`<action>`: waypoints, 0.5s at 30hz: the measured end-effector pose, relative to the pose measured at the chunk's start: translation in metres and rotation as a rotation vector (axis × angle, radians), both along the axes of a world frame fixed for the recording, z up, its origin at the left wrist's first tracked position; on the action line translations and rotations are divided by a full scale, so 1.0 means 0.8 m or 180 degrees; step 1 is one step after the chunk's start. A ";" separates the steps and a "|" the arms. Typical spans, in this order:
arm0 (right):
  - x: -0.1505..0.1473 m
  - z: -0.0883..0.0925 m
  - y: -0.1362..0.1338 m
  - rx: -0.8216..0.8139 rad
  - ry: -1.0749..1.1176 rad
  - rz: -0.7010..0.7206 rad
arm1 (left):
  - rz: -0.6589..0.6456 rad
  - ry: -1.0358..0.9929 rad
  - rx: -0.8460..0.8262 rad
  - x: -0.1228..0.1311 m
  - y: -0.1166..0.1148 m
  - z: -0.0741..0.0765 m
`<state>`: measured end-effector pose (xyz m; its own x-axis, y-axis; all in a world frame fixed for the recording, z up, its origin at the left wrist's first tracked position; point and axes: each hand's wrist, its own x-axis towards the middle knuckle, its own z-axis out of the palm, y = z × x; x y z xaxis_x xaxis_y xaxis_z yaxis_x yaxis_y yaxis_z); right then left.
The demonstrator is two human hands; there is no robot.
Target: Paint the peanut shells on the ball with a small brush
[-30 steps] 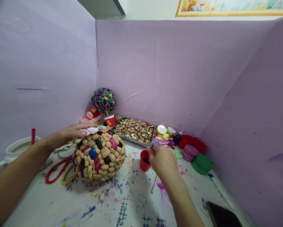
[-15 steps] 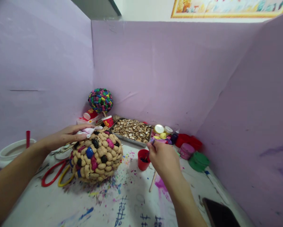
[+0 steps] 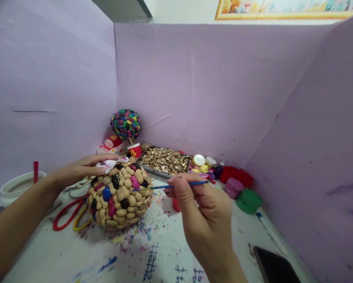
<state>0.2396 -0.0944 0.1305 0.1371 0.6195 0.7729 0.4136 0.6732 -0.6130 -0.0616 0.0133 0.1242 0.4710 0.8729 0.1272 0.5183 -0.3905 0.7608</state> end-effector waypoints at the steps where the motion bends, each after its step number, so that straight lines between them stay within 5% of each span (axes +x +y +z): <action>1: -0.003 -0.002 0.000 0.0046 -0.0060 -0.0005 | -0.0010 -0.0010 -0.0005 0.000 0.000 0.000; 15: -0.014 -0.016 0.010 0.0287 -0.0648 -0.0126 | -0.0092 -0.0120 -0.0080 0.001 0.001 -0.004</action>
